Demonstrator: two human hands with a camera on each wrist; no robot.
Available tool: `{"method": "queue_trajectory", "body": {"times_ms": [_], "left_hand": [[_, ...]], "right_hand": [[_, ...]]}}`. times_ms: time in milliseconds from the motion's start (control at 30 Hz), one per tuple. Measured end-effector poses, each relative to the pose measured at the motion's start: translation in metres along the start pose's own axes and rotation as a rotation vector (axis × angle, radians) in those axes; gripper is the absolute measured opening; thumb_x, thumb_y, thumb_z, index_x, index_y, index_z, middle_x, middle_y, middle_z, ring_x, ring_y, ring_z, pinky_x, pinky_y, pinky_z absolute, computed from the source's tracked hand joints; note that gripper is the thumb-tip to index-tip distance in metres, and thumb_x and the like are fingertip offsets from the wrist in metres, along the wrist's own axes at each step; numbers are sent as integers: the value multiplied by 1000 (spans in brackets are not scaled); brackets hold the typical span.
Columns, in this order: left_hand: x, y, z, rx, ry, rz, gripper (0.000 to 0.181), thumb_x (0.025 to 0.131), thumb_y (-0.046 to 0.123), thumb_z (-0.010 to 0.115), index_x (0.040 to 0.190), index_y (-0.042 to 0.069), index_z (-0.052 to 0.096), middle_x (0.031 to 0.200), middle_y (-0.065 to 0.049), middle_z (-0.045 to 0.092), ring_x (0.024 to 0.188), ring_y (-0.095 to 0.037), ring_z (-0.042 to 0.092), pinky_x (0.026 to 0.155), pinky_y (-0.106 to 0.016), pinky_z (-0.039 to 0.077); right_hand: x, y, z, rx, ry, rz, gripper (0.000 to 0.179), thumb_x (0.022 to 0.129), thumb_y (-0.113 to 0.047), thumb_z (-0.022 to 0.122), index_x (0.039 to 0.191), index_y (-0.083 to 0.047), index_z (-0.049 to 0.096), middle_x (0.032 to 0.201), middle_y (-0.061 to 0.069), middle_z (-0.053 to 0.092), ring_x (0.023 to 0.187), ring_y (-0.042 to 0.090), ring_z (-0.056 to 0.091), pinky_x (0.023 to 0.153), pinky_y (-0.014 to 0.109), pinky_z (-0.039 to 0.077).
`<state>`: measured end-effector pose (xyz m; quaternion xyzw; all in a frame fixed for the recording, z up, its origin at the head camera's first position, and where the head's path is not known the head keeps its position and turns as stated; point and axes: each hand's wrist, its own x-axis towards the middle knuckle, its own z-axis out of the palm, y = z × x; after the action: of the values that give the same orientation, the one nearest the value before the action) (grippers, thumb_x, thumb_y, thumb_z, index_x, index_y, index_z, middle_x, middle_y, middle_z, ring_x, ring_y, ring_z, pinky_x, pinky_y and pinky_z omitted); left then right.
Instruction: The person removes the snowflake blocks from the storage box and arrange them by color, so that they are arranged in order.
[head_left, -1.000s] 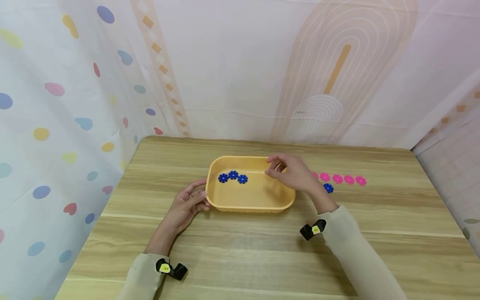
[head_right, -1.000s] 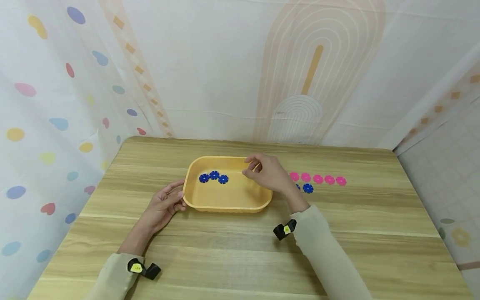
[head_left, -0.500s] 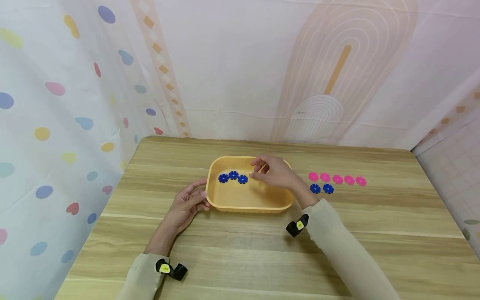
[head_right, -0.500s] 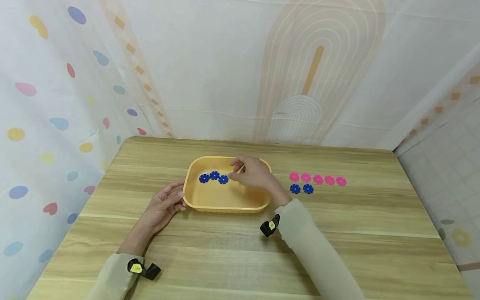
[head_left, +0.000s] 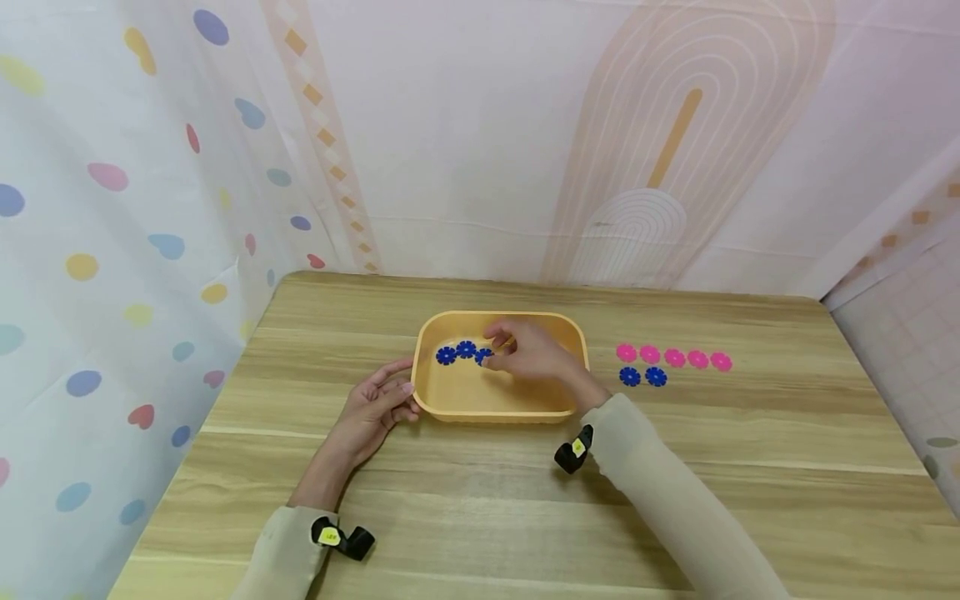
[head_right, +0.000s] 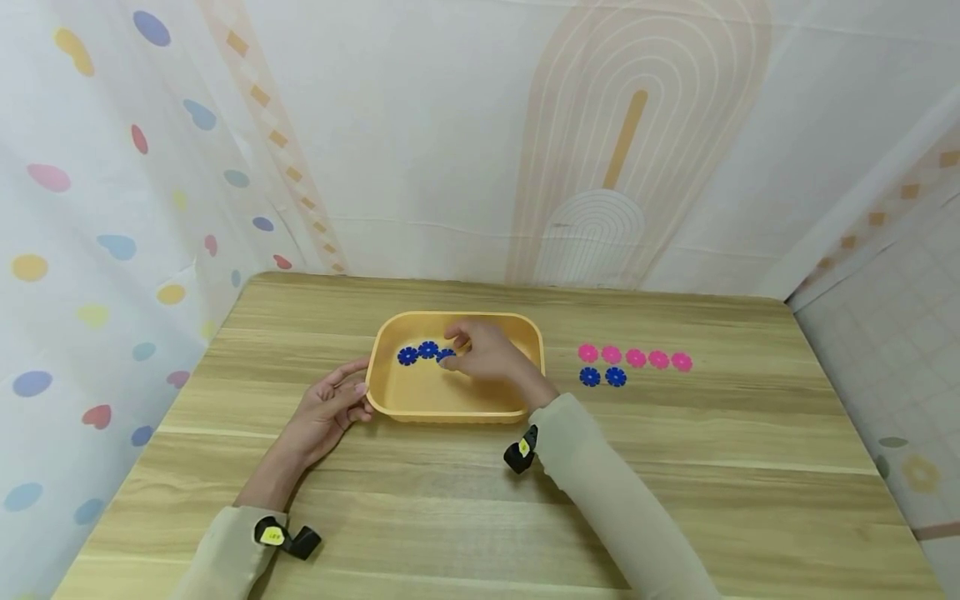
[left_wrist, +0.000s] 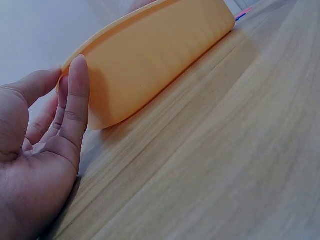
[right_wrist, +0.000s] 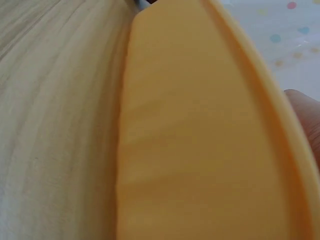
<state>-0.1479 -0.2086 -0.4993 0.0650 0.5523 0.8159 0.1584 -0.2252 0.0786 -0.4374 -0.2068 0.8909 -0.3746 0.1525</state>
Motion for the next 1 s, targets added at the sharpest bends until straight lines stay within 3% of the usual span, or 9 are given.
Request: {"method": "queue_trajectory", "body": {"times_ms": [233, 533, 867, 1000], "left_hand": [[1, -1, -1, 1, -4, 3, 58, 104, 6, 59, 154, -4, 31, 100, -3, 70, 79, -10, 71, 72, -21, 65], [1, -2, -1, 8, -13, 9, 57, 104, 6, 58, 153, -4, 31, 101, -3, 70, 79, -10, 71, 71, -21, 65], [0, -1, -1, 13, -8, 9, 55, 104, 6, 58, 152, -2, 34, 99, -2, 70, 79, -10, 71, 71, -21, 65], [0, -1, -1, 12, -11, 11, 55, 104, 6, 58, 152, -3, 34, 99, -2, 69, 79, -10, 71, 71, -20, 65]], "right_hand": [[5, 4, 10, 29, -30, 22, 48, 92, -21, 77, 135, -4, 62, 120, 10, 68, 106, 21, 62, 91, 30, 57], [8, 5, 18, -10, -9, 31, 32, 89, -18, 80, 117, -4, 71, 101, 6, 67, 92, 16, 58, 80, 23, 51], [8, 3, 24, -91, 7, 35, 23, 87, -18, 84, 104, -9, 73, 100, 4, 67, 95, 17, 60, 88, 29, 55], [7, 4, 23, -71, 6, 26, 22, 86, -15, 84, 103, -9, 72, 97, 3, 67, 90, 17, 60, 84, 27, 54]]}}
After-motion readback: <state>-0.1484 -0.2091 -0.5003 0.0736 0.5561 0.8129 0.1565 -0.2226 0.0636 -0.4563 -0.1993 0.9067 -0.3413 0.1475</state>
